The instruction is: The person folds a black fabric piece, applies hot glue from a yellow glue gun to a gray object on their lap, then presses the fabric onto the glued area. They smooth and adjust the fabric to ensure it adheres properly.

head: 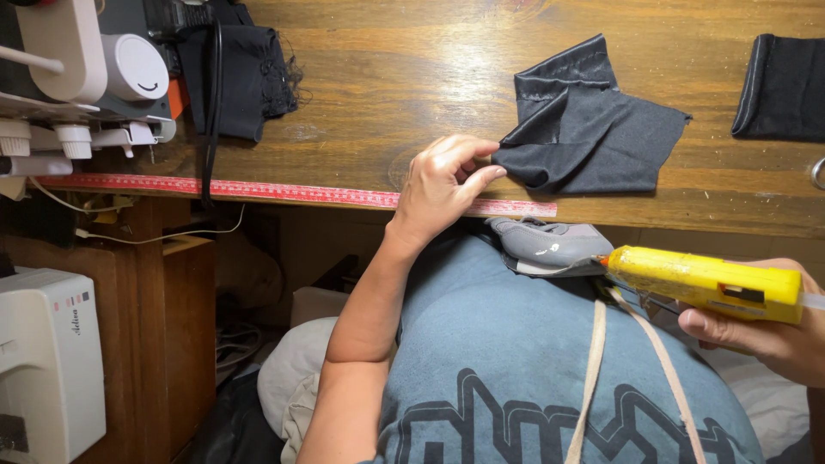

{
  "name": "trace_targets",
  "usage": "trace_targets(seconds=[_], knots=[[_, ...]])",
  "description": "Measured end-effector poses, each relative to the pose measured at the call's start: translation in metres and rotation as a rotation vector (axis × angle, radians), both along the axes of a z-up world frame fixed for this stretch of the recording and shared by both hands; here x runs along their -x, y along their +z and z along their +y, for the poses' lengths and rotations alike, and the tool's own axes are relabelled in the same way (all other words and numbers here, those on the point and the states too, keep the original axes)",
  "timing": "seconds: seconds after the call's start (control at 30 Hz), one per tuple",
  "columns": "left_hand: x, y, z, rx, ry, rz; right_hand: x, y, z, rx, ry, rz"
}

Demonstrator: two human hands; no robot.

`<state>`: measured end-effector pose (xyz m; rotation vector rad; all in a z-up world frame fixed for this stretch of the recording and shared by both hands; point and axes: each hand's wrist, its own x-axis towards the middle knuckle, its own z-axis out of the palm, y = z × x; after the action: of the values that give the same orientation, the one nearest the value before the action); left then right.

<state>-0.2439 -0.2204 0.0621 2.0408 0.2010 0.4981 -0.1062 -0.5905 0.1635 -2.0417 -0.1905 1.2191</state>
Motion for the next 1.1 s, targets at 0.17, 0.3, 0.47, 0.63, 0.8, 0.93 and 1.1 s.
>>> trace_targets(seconds=[0.17, 0.3, 0.47, 0.63, 0.8, 0.93, 1.1], knots=[[-0.008, -0.004, -0.003, -0.066, 0.008, 0.004, 0.0, 0.0, 0.0, -0.002, 0.042, -0.059], [-0.009, -0.01, -0.003, -0.064, 0.0, -0.008, 0.001, 0.005, 0.005, 0.08, 0.002, -0.039], [-0.01, -0.012, 0.0, -0.098, 0.017, 0.029, 0.0, 0.0, -0.001, -0.03, 0.077, -0.054], [-0.012, -0.016, 0.002, -0.05, 0.015, 0.046, 0.001, 0.001, 0.001, -0.036, 0.079, -0.075], [-0.016, -0.019, 0.002, -0.034, 0.048, 0.089, 0.003, 0.005, 0.007, 0.041, 0.026, -0.065], [-0.026, -0.016, -0.001, -0.102, 0.122, 0.141, 0.003, 0.003, 0.004, 0.006, 0.017, -0.059], [-0.042, -0.021, -0.009, -0.289, 0.151, 0.21, 0.005, -0.002, -0.001, -0.076, 0.039, -0.082]])
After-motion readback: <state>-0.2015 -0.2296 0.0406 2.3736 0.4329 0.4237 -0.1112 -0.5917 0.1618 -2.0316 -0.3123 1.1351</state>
